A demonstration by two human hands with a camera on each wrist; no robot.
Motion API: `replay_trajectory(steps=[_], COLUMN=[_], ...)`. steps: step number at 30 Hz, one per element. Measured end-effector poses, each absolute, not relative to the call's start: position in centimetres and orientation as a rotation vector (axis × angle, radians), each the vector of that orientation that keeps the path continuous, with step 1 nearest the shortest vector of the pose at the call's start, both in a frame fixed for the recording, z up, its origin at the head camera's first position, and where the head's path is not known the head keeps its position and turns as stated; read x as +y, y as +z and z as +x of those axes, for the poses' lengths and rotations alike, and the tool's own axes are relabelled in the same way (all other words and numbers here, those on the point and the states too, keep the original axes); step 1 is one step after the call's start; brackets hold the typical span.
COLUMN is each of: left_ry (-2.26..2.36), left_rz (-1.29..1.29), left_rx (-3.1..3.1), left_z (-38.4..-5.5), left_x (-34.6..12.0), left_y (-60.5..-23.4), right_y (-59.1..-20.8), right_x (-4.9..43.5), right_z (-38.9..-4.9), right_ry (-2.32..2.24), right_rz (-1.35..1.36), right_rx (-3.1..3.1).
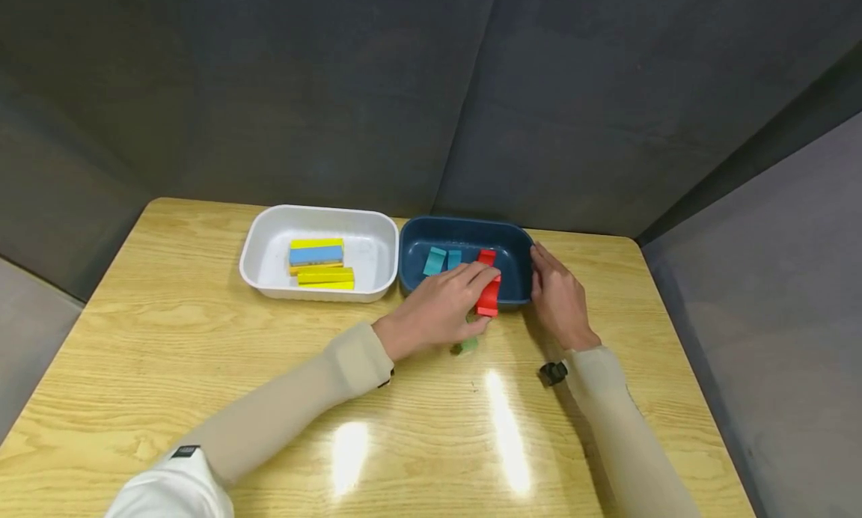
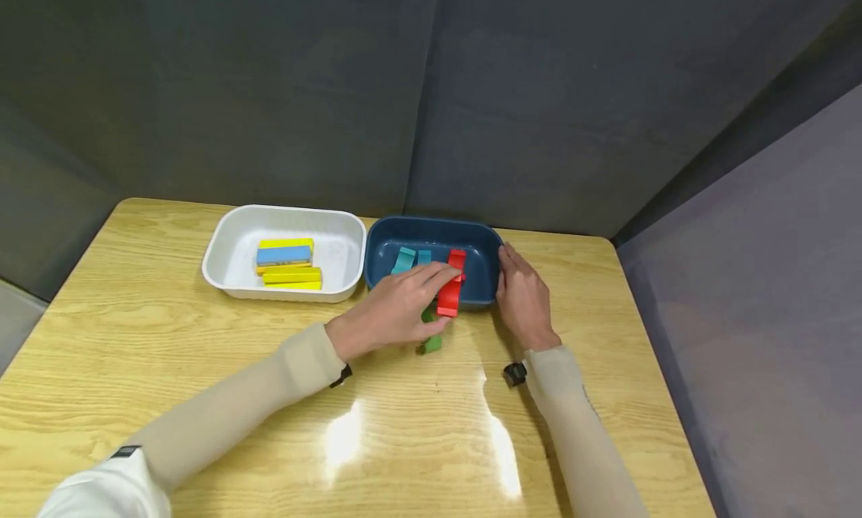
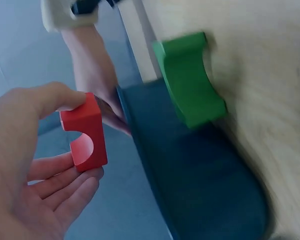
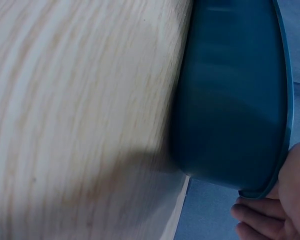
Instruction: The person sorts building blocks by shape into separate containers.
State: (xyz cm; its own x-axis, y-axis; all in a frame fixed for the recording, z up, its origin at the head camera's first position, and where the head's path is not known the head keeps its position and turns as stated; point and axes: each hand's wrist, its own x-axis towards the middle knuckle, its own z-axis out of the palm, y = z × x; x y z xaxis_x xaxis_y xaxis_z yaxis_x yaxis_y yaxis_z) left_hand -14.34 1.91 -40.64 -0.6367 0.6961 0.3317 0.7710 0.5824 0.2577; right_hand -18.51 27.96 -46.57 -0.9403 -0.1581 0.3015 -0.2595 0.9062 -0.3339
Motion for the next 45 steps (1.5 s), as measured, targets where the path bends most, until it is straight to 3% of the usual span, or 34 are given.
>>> replay_trajectory(steps=[23,45], left_ry=[-0.494,-0.462], left_rz=[-1.063,-1.033], left_rx=[-2.808,-2.844], left_z=[-19.8,-21.0], left_x=[3.3,3.9], left_y=[-42.4,-43.0], right_y=[-46.6,-46.7], right_x=[27.9,27.8], right_z=[-18.3,-18.3], right_ry=[0.549,0.55], right_rz=[0.314,0.309], right_rx=[-2.803,-2.8])
